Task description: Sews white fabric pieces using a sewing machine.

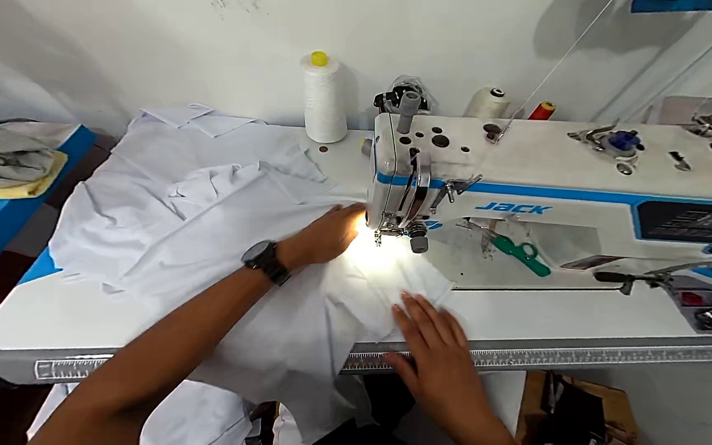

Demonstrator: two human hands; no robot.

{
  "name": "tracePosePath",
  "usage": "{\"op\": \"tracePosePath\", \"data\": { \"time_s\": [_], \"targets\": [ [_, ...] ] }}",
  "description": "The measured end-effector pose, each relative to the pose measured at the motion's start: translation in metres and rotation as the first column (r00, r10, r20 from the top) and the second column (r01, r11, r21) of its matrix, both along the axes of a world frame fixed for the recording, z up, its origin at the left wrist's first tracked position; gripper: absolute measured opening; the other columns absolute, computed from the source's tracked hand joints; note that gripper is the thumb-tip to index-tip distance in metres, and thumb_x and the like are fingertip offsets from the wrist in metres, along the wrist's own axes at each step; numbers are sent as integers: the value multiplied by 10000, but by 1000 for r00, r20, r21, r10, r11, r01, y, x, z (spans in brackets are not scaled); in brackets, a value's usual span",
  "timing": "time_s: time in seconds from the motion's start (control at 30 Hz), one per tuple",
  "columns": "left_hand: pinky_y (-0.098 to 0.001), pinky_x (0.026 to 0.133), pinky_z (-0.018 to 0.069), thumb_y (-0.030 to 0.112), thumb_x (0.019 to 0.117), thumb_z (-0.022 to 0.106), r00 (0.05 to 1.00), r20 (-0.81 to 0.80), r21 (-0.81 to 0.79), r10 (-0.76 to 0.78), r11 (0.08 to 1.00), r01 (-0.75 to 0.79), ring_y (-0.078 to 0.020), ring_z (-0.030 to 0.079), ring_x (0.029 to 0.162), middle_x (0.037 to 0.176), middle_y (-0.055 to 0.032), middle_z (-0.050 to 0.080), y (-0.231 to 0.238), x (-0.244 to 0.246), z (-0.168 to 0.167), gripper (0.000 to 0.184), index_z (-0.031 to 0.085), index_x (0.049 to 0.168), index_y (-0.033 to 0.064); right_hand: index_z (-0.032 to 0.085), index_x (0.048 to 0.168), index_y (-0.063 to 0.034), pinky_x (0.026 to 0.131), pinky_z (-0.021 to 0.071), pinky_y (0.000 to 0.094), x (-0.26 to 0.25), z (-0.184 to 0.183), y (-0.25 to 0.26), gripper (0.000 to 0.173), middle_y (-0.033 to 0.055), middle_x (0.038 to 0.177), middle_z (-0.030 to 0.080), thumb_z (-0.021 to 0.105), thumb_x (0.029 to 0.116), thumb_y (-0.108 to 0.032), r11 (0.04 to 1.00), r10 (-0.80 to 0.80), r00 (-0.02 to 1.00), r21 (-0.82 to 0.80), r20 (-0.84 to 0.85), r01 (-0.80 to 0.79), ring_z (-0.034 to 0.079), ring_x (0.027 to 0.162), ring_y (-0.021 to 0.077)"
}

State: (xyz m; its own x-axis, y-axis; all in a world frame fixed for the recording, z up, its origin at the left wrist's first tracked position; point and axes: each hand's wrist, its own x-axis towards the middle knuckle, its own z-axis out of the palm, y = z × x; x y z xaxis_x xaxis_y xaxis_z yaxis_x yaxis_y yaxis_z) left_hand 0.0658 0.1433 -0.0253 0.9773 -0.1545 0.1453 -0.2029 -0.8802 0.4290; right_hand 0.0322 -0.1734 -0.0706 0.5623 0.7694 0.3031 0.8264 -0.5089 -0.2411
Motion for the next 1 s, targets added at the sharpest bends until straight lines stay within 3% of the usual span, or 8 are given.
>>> {"op": "tracePosePath", "data": {
  "time_s": [0.13, 0.23, 0.37, 0.5, 0.63, 0.73, 0.83, 1.0],
  "targets": [
    [-446, 948, 546, 19, 1010, 478, 994, 109, -140, 14, 990, 1, -239, 691, 1047, 1072, -149, 714, -5, 16, 21, 237, 690, 1113, -10, 718, 1264, -172, 1008, 452, 547, 17, 13, -16, 471, 20, 1347, 672, 492, 1032, -515, 986, -108, 994, 132, 24, 104, 607, 1247, 258],
    [-534, 984, 517, 38, 980, 573, 994, 46, 10, 95, 995, -96, -345, 656, 1132, 1173, -184, 693, -19, -32, 43, 212, 710, 1137, -6, 754, 1124, -139, 843, 549, 415, 17, 22, 1, 288, 30, 1120, 719, 568, 1013, -329, 961, -118, 993, 250, -23, 120, 668, 1036, 220],
    [-423, 911, 556, 184, 924, 634, 981, 43, 83, -191, 979, 187, -214, 637, 1108, 1198, -27, 681, -52, -89, 18, 303, 726, 1212, 163, 754, 1011, -155, 662, 574, 320, 0, 21, 27, 187, -11, 903, 689, 617, 982, -279, 944, -54, 989, 316, -134, 94, 666, 808, 138],
    [-308, 816, 535, 135, 923, 607, 955, 192, -104, -227, 963, 250, -136, 636, 966, 987, 0, 693, -55, -97, 2, 156, 759, 957, 122, 701, 1206, -121, 696, 578, 320, -12, 25, 31, 384, 1, 978, 676, 661, 967, -419, 924, 33, 939, 369, -341, 101, 650, 850, 126],
    [-263, 868, 569, 55, 844, 680, 987, 161, -689, -12, 714, 122, -101, 647, 1037, 1070, -7, 671, -36, -107, 2, 70, 655, 870, 115, 533, 1359, -105, 963, 593, 411, -4, 45, 42, 370, 51, 1330, 658, 404, 1094, -328, 846, 408, 389, 502, -826, 180, 679, 1163, 186],
    [-229, 858, 569, 53, 854, 719, 985, 148, -812, 89, 580, 70, -79, 633, 1038, 1118, 17, 643, -36, -114, 0, 116, 662, 868, 153, 409, 1352, -130, 816, 586, 332, 3, 52, 65, 332, 40, 1282, 652, 345, 1099, -336, 887, 422, 63, 426, -905, 177, 706, 993, 142],
    [-230, 870, 566, 45, 858, 712, 983, 141, -830, 118, 555, 52, -85, 631, 1046, 1131, 12, 641, -38, -120, -2, 118, 672, 879, 154, 420, 1329, -142, 681, 483, 233, 4, 51, 77, 274, 4, 969, 631, 410, 1090, -275, 920, 384, -90, 372, -919, 125, 594, 758, 67],
    [-226, 851, 561, 69, 868, 723, 979, 135, -873, 150, 485, 46, -87, 627, 1045, 1148, 5, 640, -39, -124, -2, 106, 667, 891, 156, 416, 1333, -146, 941, 541, 353, -12, 50, 83, 296, 38, 1175, 587, 492, 1048, -167, 856, 492, -103, 458, -865, 241, 631, 1058, 130]
  ]
}}
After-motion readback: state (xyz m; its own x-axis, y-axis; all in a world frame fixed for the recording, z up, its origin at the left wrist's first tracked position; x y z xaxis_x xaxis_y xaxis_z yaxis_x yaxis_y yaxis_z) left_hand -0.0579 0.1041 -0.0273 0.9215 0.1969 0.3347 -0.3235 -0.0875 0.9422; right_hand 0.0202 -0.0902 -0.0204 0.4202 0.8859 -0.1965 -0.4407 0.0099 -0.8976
